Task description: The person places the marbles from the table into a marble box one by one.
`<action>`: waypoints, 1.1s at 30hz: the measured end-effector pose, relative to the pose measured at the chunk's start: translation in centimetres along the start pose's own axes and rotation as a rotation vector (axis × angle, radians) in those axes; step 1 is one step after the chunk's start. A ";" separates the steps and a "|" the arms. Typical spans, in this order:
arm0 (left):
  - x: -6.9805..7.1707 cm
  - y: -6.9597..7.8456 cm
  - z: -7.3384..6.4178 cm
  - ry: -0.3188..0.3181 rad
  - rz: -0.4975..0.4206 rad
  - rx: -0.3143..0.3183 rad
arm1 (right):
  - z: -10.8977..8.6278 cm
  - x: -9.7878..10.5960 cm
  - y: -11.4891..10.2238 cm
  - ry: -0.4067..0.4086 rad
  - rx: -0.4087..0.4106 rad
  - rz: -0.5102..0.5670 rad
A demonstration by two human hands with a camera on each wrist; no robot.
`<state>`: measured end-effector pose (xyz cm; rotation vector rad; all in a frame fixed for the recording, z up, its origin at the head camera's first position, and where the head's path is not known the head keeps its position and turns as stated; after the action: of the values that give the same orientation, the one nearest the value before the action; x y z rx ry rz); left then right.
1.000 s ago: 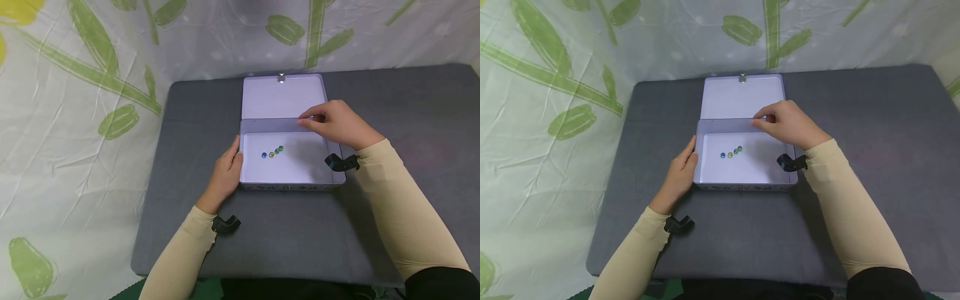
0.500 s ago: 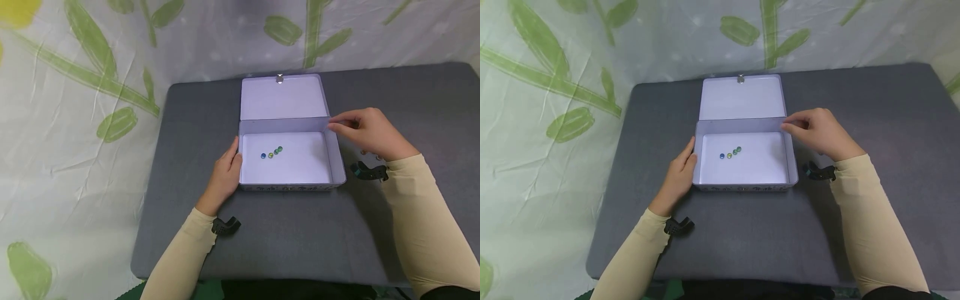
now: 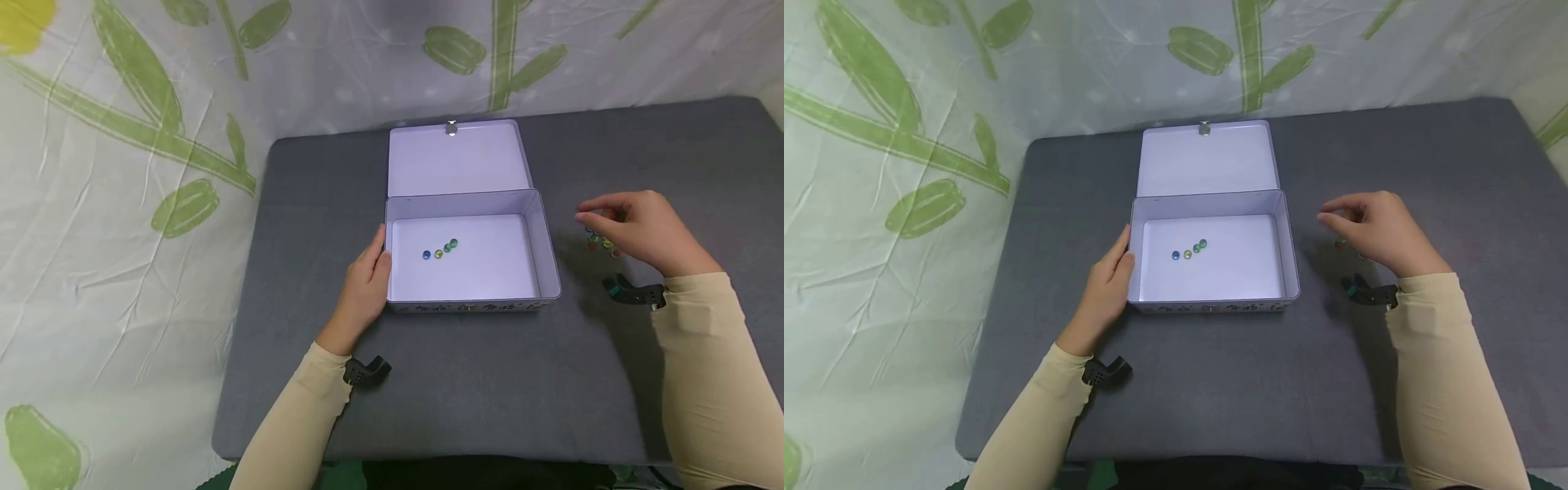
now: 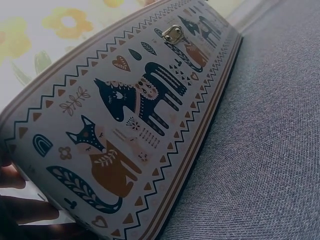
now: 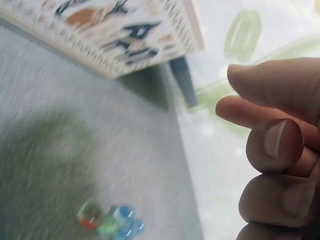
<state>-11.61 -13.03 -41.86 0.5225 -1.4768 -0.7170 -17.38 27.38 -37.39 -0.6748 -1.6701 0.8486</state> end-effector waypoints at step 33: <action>-0.1 0.1 0.0 -0.006 -0.027 0.002 | -1.0 -0.9 6.2 0.032 0.025 -0.095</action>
<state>-11.58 -12.91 -41.83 0.5431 -1.4785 -0.7394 -16.09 30.51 -42.78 -0.5841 -1.6469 0.7857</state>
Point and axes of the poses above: each hand's wrist, its own z-axis towards the middle knuckle, its own x-axis out of the back of the hand, y = z × x, the point moved 6 cm from there along z, towards the middle knuckle, and after that the axes turned 15 degrees about z, right-handed, at the moved point
